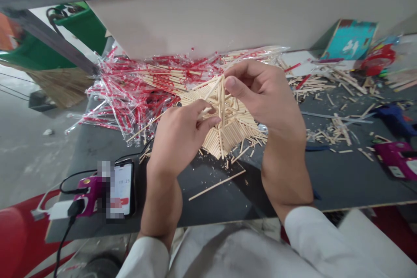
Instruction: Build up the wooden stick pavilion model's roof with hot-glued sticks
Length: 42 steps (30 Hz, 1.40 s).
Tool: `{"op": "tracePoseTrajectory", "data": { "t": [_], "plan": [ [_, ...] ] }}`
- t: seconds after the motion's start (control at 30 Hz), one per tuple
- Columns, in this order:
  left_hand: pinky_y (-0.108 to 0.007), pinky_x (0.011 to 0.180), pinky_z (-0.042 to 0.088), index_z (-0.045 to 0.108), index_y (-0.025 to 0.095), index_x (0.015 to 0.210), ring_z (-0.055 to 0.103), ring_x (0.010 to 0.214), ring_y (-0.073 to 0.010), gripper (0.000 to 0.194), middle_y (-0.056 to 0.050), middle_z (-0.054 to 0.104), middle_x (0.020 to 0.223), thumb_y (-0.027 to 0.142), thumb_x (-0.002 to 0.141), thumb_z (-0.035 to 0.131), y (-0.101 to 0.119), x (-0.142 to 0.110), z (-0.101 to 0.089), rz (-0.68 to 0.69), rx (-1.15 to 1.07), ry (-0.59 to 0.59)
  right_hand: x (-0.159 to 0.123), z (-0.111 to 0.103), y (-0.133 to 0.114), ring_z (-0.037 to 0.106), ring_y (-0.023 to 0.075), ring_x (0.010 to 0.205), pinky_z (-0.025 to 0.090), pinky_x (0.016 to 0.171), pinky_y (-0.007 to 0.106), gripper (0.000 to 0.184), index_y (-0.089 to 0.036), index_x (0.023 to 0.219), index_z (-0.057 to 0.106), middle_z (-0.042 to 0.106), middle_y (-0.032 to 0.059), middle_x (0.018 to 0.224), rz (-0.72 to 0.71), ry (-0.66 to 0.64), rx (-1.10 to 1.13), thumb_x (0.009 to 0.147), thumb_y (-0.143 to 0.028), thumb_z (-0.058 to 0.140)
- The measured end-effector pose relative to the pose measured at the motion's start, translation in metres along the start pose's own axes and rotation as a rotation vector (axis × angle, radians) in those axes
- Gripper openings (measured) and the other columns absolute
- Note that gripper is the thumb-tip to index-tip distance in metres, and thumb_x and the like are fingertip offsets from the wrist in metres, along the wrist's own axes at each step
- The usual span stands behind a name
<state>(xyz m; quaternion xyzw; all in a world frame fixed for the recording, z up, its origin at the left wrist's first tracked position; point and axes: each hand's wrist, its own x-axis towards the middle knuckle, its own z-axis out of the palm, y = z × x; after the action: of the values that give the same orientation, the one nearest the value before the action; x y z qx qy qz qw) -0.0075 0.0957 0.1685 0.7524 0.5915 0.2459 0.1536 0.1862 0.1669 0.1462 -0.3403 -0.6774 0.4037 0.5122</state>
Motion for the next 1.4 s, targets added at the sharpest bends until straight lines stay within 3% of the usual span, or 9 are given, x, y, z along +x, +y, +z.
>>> {"op": "tracePoseTrajectory", "data": {
  "t": [0.57,0.73,0.93,1.03,1.2,1.4],
  "plan": [
    [-0.032,0.069,0.043,0.08,0.025,0.102,0.066,0.065,-0.0171,0.013,-0.001,0.077,0.075,0.035,0.096,0.073,0.001,-0.001,-0.001,0.013,0.039,-0.01,-0.009,-0.01,-0.006,0.063,0.0149,0.076,0.055,0.066,0.028,0.041,-0.025,0.095,0.077,0.072,0.001,0.086,-0.008,0.005,-0.05,0.082,-0.063,0.083],
    [-0.032,0.07,0.044,0.081,0.027,0.104,0.069,0.07,-0.0179,0.017,-0.002,0.08,0.083,0.037,0.098,0.07,0.001,-0.005,-0.004,0.044,0.05,-0.025,-0.015,-0.014,-0.015,0.065,0.0166,0.078,0.057,0.069,0.031,0.037,-0.026,0.093,0.076,0.072,0.0016,0.086,-0.038,0.082,-0.085,0.085,-0.062,0.082],
    [-0.031,0.071,0.045,0.079,0.027,0.119,0.067,0.065,-0.0175,0.026,0.001,0.075,0.07,0.04,0.1,0.067,-0.002,-0.022,-0.007,0.062,0.059,-0.046,-0.042,-0.016,-0.023,0.067,0.0165,0.082,0.058,0.078,0.033,0.02,-0.027,0.1,0.076,0.073,0.0014,0.092,-0.138,0.191,-0.228,0.099,-0.047,0.072],
    [-0.032,0.077,0.048,0.076,0.025,0.123,0.068,0.067,-0.0173,0.03,0.0,0.077,0.077,0.042,0.098,0.069,-0.007,-0.031,0.002,0.112,0.049,-0.002,-0.06,-0.015,-0.018,0.07,0.0202,0.093,0.058,0.086,0.038,0.015,-0.028,0.111,0.075,0.075,0.0028,0.104,-0.222,0.149,-0.345,0.101,-0.037,0.068],
    [-0.028,0.078,0.051,0.069,0.023,0.136,0.069,0.07,-0.0158,0.047,-0.001,0.077,0.083,0.047,0.096,0.073,-0.013,-0.04,0.028,0.095,-0.05,0.156,-0.085,-0.009,0.003,0.068,0.0272,0.117,0.055,0.102,0.05,0.027,-0.033,0.127,0.07,0.076,0.0044,0.123,-0.385,0.11,-0.54,0.1,-0.032,0.066],
    [-0.028,0.083,0.054,0.066,0.022,0.143,0.074,0.087,-0.0174,0.048,-0.008,0.081,0.106,0.044,0.101,0.067,-0.012,-0.049,0.05,0.095,-0.11,0.229,-0.105,0.008,0.034,0.06,0.0298,0.132,0.05,0.115,0.058,0.032,-0.038,0.131,0.067,0.074,0.0023,0.134,-0.455,0.172,-0.689,0.1,-0.031,0.065]
  ]
}}
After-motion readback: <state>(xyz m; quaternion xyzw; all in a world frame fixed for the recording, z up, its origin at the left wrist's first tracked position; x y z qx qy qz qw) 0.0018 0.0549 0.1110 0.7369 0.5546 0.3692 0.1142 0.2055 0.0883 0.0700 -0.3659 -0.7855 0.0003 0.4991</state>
